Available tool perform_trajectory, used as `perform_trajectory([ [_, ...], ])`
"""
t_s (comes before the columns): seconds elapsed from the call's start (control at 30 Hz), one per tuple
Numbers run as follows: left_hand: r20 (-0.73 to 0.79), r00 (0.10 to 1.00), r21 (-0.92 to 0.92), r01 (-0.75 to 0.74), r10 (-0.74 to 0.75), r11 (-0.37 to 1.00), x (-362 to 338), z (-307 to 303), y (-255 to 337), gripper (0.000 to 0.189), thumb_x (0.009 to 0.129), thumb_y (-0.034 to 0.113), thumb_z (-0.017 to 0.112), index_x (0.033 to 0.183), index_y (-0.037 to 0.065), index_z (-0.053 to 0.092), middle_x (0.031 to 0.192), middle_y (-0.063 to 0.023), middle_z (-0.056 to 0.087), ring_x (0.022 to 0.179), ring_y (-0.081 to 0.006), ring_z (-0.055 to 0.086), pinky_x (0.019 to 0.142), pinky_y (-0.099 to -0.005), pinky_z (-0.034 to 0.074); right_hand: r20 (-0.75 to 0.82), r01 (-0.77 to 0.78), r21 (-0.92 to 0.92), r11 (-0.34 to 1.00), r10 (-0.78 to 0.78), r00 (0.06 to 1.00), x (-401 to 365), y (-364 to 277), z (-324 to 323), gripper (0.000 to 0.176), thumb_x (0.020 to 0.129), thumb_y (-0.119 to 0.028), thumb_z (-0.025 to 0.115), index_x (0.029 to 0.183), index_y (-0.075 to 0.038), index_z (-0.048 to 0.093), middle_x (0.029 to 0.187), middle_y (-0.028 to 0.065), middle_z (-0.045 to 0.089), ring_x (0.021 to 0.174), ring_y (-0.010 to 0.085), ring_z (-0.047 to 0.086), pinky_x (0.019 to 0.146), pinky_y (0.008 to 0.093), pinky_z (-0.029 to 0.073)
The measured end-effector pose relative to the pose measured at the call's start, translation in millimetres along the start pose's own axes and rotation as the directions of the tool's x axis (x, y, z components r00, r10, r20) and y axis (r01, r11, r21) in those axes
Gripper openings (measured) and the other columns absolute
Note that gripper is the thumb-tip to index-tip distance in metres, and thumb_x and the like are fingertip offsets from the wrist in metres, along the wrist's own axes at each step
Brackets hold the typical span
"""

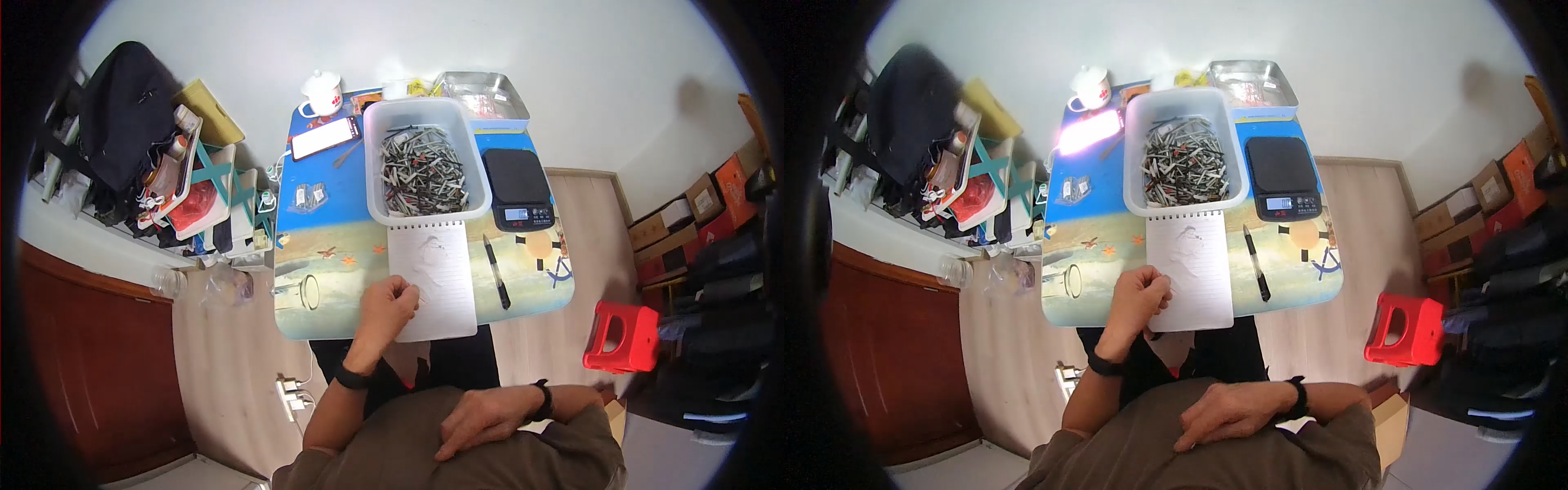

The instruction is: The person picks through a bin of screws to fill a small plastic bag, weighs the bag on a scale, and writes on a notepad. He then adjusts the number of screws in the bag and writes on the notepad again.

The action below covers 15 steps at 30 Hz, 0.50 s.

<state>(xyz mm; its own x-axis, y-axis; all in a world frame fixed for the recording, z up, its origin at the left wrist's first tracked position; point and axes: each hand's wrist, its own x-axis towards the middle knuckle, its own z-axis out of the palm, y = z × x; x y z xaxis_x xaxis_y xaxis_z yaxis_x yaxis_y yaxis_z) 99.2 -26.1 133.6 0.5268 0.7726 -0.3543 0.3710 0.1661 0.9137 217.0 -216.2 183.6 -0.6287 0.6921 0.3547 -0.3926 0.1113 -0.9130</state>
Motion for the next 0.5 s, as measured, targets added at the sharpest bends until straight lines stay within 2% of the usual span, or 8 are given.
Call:
perform_trajectory([
  [0.07, 0.015, 1.0, -0.022, 0.001, -0.001, 1.0, -2.7, -1.0, 8.4, 0.025, 0.089, 0.018, 0.063, 0.073, -0.001, 0.066, 0.063, -0.006, 0.065, 0.056, -0.0106, 0.059, 0.055, -0.0289, 0.047, 0.057, 0.108, -0.299, 0.948, -0.096, 0.994, -2.7, -13.4, -7.7, 0.028, 0.101, -0.009, 0.056, 0.126, 0.001, 0.065, 0.096, 0.0153, 0.069, 0.084, 0.0323, 0.069, 0.072, 0.0349, 0.056],
  [0.1, 0.025, 1.0, -0.047, 0.0, 0.001, 0.999, -2.6, -1.9, 12.1, 0.024, 0.088, 0.017, 0.062, 0.072, -0.001, 0.065, 0.063, -0.0057, 0.065, 0.056, -0.0099, 0.059, 0.055, -0.0277, 0.047, 0.063, 0.113, -0.299, 0.947, -0.099, 0.993, -3.7, -19.8, -10.9, 0.028, 0.101, -0.009, 0.056, 0.126, 0.001, 0.065, 0.096, 0.0153, 0.069, 0.084, 0.0323, 0.069, 0.072, 0.0349, 0.056],
  [0.2, 0.036, 0.999, -0.01, -0.026, 0.027, 1.0, -0.1, -0.4, 14.5, 0.025, 0.088, 0.017, 0.061, 0.072, -0.002, 0.065, 0.062, -0.006, 0.065, 0.055, -0.0105, 0.059, 0.054, -0.0277, 0.047, 0.08, -0.001, -0.488, 0.873, 0.046, 0.996, -8.0, -25.7, -22.9, 0.025, 0.097, -0.01, 0.061, 0.119, 0.001, 0.066, 0.092, 0.0122, 0.07, 0.079, 0.0307, 0.07, 0.069, 0.0367, 0.056],
  [0.27, 0.041, 0.998, 0.018, -0.038, 0.038, 0.999, 1.9, 1.7, 15.7, 0.025, 0.087, 0.017, 0.061, 0.071, -0.002, 0.065, 0.062, -0.0058, 0.064, 0.054, -0.0107, 0.059, 0.054, -0.0277, 0.047, -0.151, -0.108, -0.838, 0.535, -0.036, 0.988, -14.5, -12.3, -35.1, 0.024, 0.093, -0.014, 0.066, 0.114, -0.002, 0.067, 0.091, 0.011, 0.071, 0.077, 0.0296, 0.07, 0.068, 0.0364, 0.056],
  [0.3, 0.048, 0.997, 0.042, -0.056, 0.054, 0.998, 3.4, 3.6, 16.1, 0.025, 0.087, 0.017, 0.061, 0.071, -0.002, 0.065, 0.062, -0.0057, 0.064, 0.054, -0.0109, 0.059, 0.053, -0.0276, 0.047, -0.324, -0.27, -0.793, 0.546, -0.003, 0.946, -9.9, -14.3, -40.0, 0.022, 0.089, -0.012, 0.07, 0.108, -0.003, 0.069, 0.094, 0.0124, 0.072, 0.076, 0.03, 0.07, 0.069, 0.0364, 0.057],
  [0.33, 0.051, 0.997, 0.041, -0.053, 0.051, 0.998, 5.4, 5.4, 16.0, 0.025, 0.087, 0.017, 0.061, 0.071, -0.002, 0.065, 0.062, -0.0057, 0.064, 0.054, -0.0109, 0.059, 0.053, -0.0276, 0.047, -0.536, -0.522, -0.575, 0.63, 0.192, 0.822, -2.6, -23.6, -44.1, 0.017, 0.084, -0.005, 0.072, 0.102, -0.004, 0.07, 0.096, 0.011, 0.074, 0.079, 0.0281, 0.072, 0.071, 0.0367, 0.057],
  [0.37, 0.057, 0.997, 0.053, -0.057, 0.054, 0.997, 7.2, 6.9, 15.2, 0.025, 0.086, 0.017, 0.062, 0.07, -0.002, 0.065, 0.061, -0.0055, 0.064, 0.054, -0.0109, 0.059, 0.053, -0.0277, 0.047, -0.65, -0.378, -0.583, 0.719, -0.134, 0.748, -6.3, -4.7, -49.7, 0.013, 0.085, -0.003, 0.074, 0.098, -0.004, 0.069, 0.088, 0.0126, 0.071, 0.081, 0.0243, 0.071, 0.071, 0.0358, 0.056],
  [0.5, 0.086, 0.996, 0.069, -0.029, 0.023, 0.997, 7.2, 12.0, 22.4, 0.026, 0.085, 0.019, 0.064, 0.07, -0.001, 0.066, 0.06, -0.0057, 0.064, 0.053, -0.0108, 0.06, 0.053, -0.0274, 0.048, -0.843, -0.316, -0.514, 0.797, -0.404, 0.354, -7.7, 32.0, -85.4, 0.015, 0.088, 0.005, 0.071, 0.099, -0.001, 0.064, 0.086, 0.0034, 0.064, 0.07, 0.0096, 0.058, 0.064, 0.0239, 0.05],
])
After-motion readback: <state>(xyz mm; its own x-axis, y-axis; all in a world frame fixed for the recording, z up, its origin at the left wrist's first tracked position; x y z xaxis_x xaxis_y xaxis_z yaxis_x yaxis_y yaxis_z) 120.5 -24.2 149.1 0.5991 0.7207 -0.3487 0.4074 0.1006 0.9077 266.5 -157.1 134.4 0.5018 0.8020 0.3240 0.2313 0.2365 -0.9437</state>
